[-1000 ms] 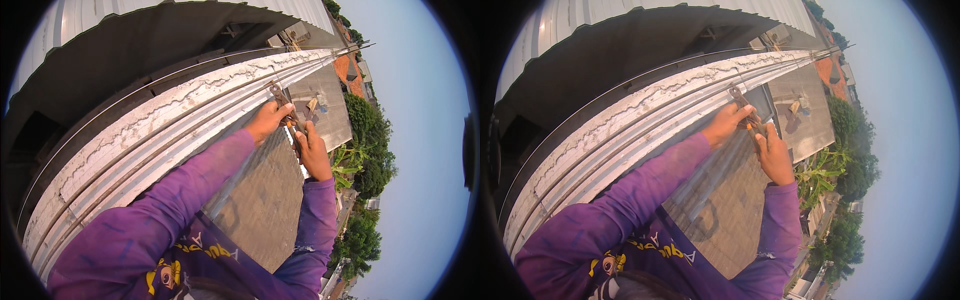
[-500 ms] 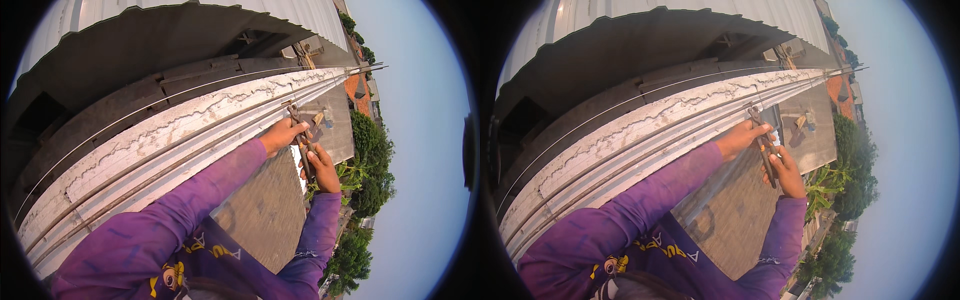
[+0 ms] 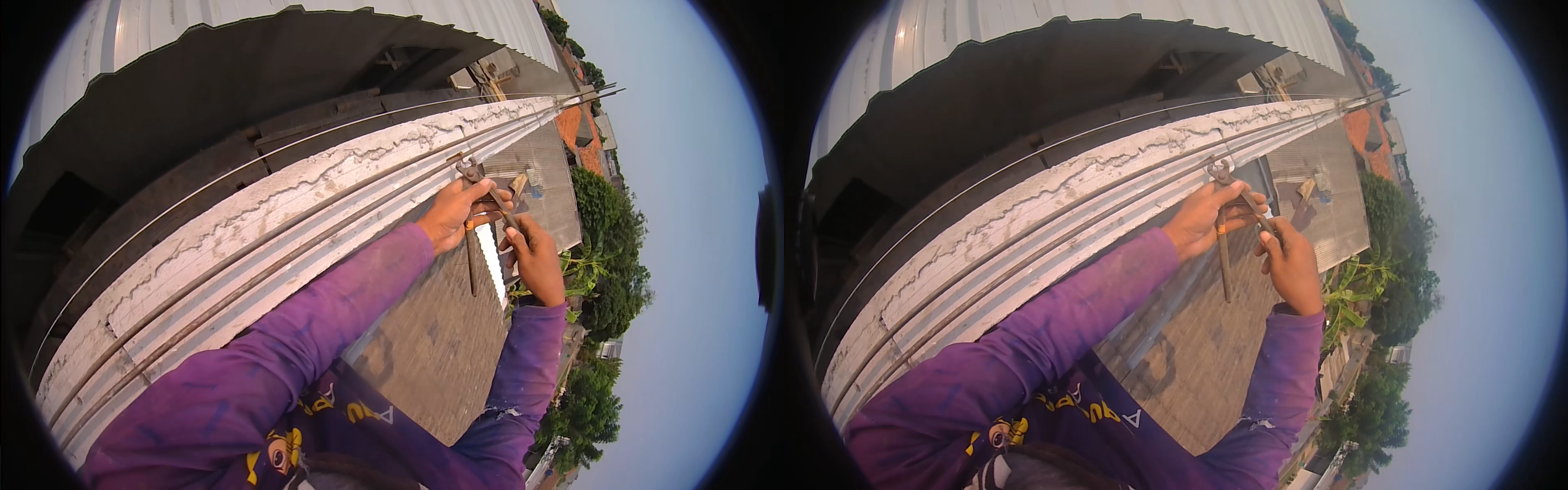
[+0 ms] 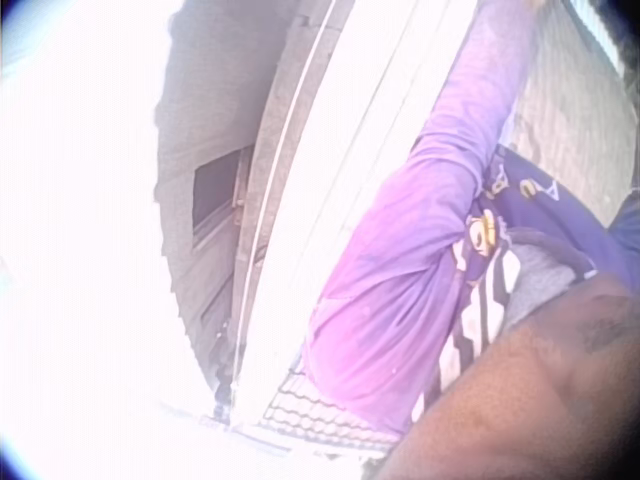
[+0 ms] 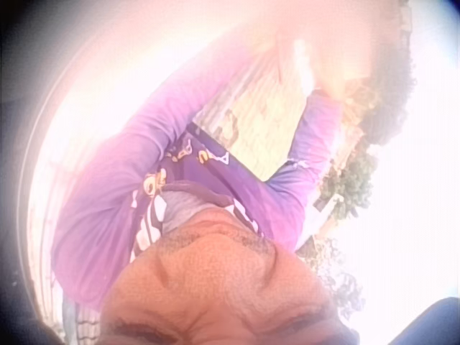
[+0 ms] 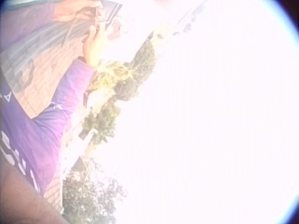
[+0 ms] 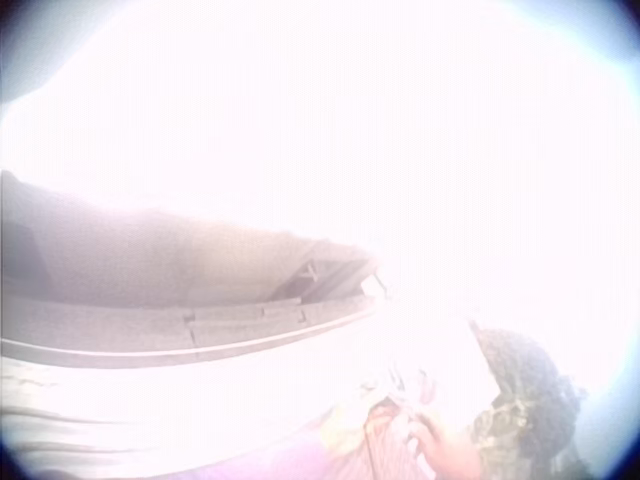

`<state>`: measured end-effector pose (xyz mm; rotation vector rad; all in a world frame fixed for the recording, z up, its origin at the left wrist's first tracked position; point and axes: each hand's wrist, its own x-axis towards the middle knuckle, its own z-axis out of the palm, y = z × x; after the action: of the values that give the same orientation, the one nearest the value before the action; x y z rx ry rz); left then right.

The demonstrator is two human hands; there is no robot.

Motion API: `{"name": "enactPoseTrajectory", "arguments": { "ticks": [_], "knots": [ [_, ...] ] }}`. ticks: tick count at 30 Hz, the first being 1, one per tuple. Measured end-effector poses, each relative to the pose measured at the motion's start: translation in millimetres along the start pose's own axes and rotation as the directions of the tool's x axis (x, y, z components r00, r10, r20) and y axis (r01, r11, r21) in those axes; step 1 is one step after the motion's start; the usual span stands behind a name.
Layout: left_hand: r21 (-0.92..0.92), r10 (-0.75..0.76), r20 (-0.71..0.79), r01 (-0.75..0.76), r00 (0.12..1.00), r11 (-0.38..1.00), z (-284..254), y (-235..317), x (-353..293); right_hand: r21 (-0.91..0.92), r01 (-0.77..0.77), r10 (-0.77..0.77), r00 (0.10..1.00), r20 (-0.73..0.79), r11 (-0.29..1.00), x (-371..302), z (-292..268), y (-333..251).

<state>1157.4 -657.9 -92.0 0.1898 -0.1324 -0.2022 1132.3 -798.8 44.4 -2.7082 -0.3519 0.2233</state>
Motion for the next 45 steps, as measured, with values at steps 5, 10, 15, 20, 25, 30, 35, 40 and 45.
{"name": "enactPoseTrajectory", "arguments": {
  "ticks": [5, 10, 15, 20, 25, 30, 35, 40, 45],
  "knots": [
    [-0.064, 0.042, 0.005, -0.041, 0.999, 0.997, 1, -13, 5, -0.191, 0.141, -0.176, 0.967, -0.182, 0.971, -13, 18, 8],
    [-0.118, 0.082, -0.005, -0.081, 0.997, 0.990, -1, -23, 9, -0.453, 0.259, -0.390, 0.893, -0.225, 0.853, -40, 38, 3],
    [-0.165, 0.096, -0.162, -0.122, 0.982, 0.979, 14, -27, 14, -0.855, -0.128, -0.427, 0.824, -0.374, 0.502, -49, 73, -14],
    [-0.027, 0.068, -0.237, -0.076, 0.969, 0.997, 20, -28, 14, -0.883, -0.141, -0.429, 0.832, -0.351, 0.448, -22, 65, 22],
    [0.183, 0.054, -0.235, -0.010, 0.971, 0.983, 16, -18, 8, -0.598, 0.271, -0.463, 0.865, -0.193, 0.754, -11, 53, 52],
    [0.087, 0.017, -0.197, 0.001, 0.980, 0.996, 14, -13, -3, 0.395, -0.396, 0.252, 0.895, 0.367, 0.829, -9, 34, 31],
    [-0.097, -0.051, -0.093, 0.042, 0.994, 0.994, -1, -19, 9, 0.128, -0.198, 0.191, 0.979, 0.065, 0.972, -19, 39, 9],
    [-0.138, 0.008, -0.073, -0.018, 0.997, 0.990, 1, -27, 19, -0.779, 0.021, -0.370, 0.888, -0.273, 0.626, -27, 68, 9],
    [-0.044, -0.032, -0.265, 0.021, 0.964, 0.999, 20, -24, 13, -0.718, 0.050, -0.296, 0.929, -0.221, 0.694, -29, 62, 21]
  ]
}}
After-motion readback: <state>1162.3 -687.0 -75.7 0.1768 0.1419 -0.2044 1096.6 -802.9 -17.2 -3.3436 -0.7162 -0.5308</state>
